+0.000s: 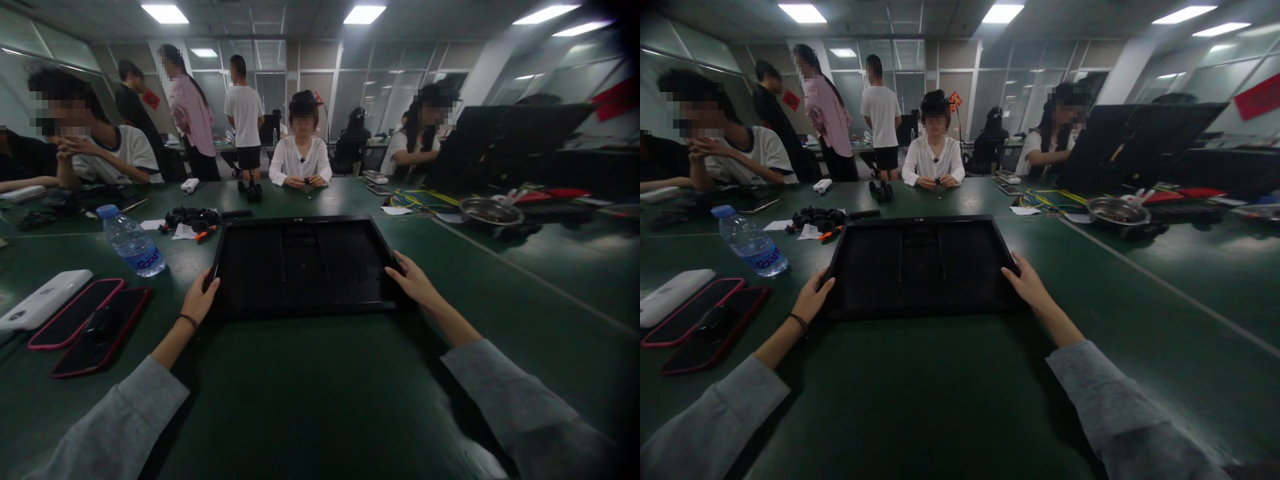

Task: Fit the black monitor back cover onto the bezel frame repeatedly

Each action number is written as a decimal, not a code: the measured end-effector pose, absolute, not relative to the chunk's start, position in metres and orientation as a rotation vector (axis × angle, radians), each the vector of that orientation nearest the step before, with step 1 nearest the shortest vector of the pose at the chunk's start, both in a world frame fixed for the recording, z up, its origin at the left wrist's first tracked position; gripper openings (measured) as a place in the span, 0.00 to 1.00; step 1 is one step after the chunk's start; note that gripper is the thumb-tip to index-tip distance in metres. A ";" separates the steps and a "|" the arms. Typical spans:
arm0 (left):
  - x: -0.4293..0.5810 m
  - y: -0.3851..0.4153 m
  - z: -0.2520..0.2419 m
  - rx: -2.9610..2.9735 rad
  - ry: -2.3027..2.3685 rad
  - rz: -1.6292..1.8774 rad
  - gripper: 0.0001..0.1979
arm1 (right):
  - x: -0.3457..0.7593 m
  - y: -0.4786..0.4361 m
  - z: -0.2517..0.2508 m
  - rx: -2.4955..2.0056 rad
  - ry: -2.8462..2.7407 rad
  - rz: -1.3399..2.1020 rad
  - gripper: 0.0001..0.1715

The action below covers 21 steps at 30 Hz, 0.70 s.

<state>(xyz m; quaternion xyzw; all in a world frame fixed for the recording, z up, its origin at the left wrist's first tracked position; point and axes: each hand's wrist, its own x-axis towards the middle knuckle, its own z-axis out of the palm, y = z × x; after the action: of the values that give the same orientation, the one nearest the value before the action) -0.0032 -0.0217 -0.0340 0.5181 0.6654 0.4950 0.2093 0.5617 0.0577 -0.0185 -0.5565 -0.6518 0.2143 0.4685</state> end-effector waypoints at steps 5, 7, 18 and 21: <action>-0.005 -0.021 -0.034 1.402 1.810 1.451 0.26 | 0.559 0.057 -0.023 -1.366 -1.490 0.657 0.35; -0.007 -0.020 -0.035 1.393 1.830 1.473 0.26 | 0.557 0.052 -0.024 -1.376 -1.468 0.721 0.34; -0.015 -0.019 -0.039 1.392 1.964 1.421 0.27 | 0.536 0.050 -0.005 -1.381 -1.362 0.914 0.38; -0.014 -0.020 -0.037 1.381 1.962 1.425 0.27 | 0.534 0.052 -0.005 -1.349 -1.346 0.912 0.38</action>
<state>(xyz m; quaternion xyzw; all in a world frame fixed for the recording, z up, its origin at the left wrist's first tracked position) -0.0137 -0.0198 -0.0375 0.4872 0.6923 0.5027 0.1749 0.5339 0.0516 -0.0050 -0.5558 -0.5546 0.3758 0.4923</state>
